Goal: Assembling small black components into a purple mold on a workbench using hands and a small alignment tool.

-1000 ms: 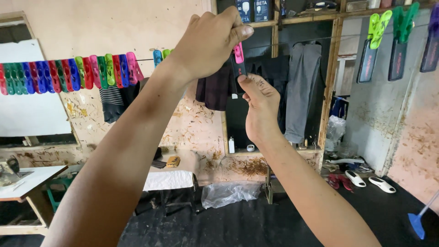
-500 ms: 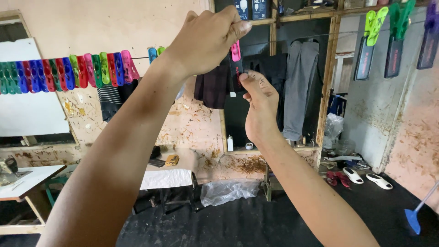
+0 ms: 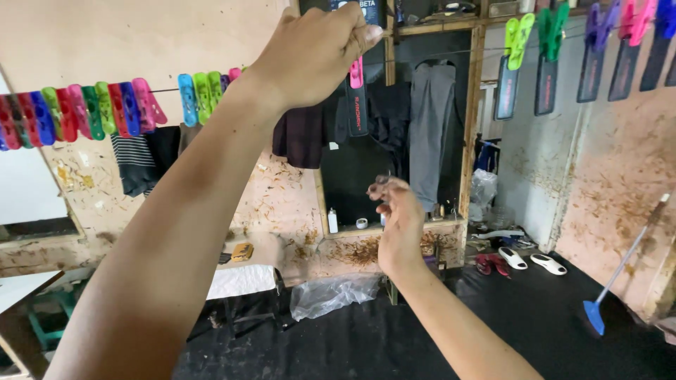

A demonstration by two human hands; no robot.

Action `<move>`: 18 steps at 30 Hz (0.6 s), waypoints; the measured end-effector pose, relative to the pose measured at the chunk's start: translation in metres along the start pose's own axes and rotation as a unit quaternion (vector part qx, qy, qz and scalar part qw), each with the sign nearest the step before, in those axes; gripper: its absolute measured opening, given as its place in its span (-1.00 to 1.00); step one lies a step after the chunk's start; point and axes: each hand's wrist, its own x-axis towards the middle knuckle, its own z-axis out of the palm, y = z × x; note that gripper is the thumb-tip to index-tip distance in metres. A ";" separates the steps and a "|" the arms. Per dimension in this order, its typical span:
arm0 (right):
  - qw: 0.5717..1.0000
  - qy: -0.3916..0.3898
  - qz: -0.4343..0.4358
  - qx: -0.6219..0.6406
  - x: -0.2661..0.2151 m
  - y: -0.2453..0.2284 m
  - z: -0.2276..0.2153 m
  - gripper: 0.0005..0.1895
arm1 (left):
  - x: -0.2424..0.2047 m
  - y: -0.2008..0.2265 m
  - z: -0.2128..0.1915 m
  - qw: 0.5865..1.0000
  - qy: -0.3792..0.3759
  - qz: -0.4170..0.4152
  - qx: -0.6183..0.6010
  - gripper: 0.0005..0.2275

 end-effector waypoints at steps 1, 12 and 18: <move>1.000 0.003 -0.004 -0.002 -0.005 0.005 -0.009 -0.79 | 0.004 0.001 0.002 1.000 0.002 0.004 -0.003 -0.66; 0.977 0.129 0.158 -0.063 -0.081 0.081 -0.137 -0.85 | 0.054 0.023 0.040 0.995 0.051 0.073 -0.037 -0.74; 0.921 0.259 0.278 -0.088 -0.112 0.108 -0.185 -0.86 | 0.082 0.027 0.060 0.979 0.083 0.176 -0.057 -0.74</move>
